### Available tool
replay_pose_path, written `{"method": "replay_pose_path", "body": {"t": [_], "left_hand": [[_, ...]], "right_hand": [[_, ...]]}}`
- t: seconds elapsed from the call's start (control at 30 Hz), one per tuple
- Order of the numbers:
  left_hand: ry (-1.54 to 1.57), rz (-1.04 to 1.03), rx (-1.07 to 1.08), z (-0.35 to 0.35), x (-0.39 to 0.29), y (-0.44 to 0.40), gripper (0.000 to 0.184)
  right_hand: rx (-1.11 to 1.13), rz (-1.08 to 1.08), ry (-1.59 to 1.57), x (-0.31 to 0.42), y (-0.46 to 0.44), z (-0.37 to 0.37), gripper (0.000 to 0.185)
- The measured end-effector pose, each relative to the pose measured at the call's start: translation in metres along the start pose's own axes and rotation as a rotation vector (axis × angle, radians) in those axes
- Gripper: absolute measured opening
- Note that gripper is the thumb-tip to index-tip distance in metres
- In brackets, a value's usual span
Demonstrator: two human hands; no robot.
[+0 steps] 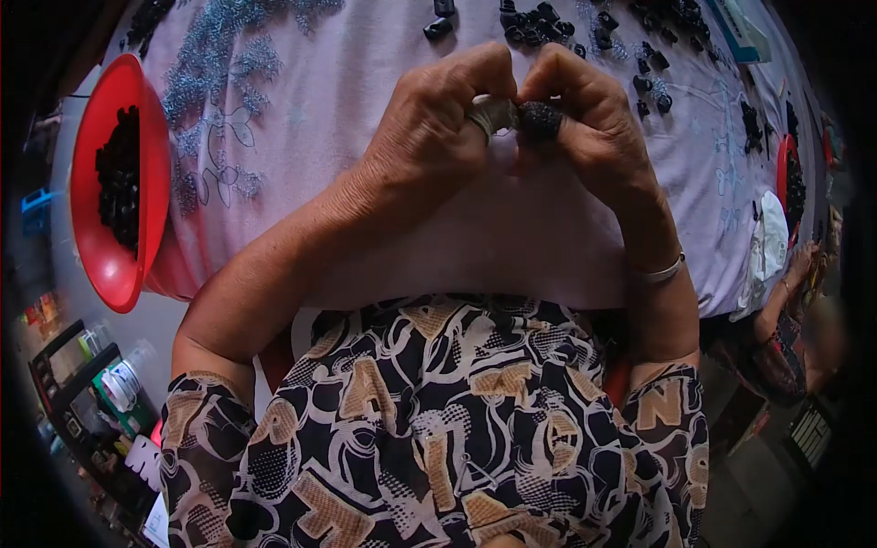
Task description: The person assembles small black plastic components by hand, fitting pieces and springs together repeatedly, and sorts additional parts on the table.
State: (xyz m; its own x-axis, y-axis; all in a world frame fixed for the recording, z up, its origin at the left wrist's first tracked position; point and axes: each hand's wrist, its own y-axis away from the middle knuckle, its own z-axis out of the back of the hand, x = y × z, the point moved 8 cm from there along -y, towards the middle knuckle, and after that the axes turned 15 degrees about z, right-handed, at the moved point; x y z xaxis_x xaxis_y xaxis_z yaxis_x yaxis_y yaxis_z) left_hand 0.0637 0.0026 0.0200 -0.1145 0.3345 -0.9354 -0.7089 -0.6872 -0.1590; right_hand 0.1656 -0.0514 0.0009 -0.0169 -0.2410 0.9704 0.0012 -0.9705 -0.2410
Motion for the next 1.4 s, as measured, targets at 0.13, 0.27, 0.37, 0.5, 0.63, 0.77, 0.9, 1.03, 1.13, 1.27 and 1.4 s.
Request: {"method": "replay_pose_path", "body": {"t": [0.13, 0.27, 0.37, 0.5, 0.63, 0.77, 0.9, 1.03, 1.13, 1.27, 1.4], "left_hand": [[0.094, 0.17, 0.111, -0.002, 0.013, -0.005, 0.014], [0.163, 0.362, 0.236, -0.003, 0.025, -0.007, 0.014], [0.293, 0.451, 0.33, -0.007, 0.026, -0.007, 0.013], [0.427, 0.501, 0.33, -0.005, 0.026, -0.008, 0.009], [0.503, 0.499, 0.302, -0.003, 0.026, -0.009, 0.011], [0.51, 0.448, 0.278, -0.003, 0.033, -0.011, 0.012], [0.576, 0.47, 0.328, -0.005, 0.034, -0.01, 0.013], [0.621, 0.517, 0.409, -0.006, 0.031, -0.008, 0.014], [0.61, 0.556, 0.456, -0.003, 0.033, -0.009, 0.015], [0.766, 0.57, 0.53, -0.006, 0.032, -0.01, 0.016], [0.724, 0.551, 0.546, -0.006, 0.036, -0.01, 0.016]], "right_hand": [[-0.039, 0.022, 0.044, 0.002, 0.0, 0.002, 0.023], [-0.054, -0.015, 0.077, 0.003, -0.001, 0.005, 0.02], [-0.054, 0.018, 0.093, 0.003, 0.0, 0.006, 0.017], [-0.05, 0.113, 0.271, 0.014, 0.0, 0.008, 0.018], [-0.075, 0.482, 0.551, 0.034, -0.002, 0.0, 0.024], [-0.089, 0.393, 0.768, 0.036, 0.001, -0.006, 0.034], [-0.122, 0.471, 0.84, 0.037, 0.003, -0.007, 0.037], [-0.137, 0.54, 0.816, 0.044, 0.004, -0.01, 0.038], [-0.124, 0.536, 0.831, 0.046, 0.005, -0.01, 0.039], [-0.119, 0.565, 0.848, 0.046, 0.005, -0.008, 0.039], [-0.093, 0.62, 0.864, 0.048, 0.005, -0.009, 0.04]]}}
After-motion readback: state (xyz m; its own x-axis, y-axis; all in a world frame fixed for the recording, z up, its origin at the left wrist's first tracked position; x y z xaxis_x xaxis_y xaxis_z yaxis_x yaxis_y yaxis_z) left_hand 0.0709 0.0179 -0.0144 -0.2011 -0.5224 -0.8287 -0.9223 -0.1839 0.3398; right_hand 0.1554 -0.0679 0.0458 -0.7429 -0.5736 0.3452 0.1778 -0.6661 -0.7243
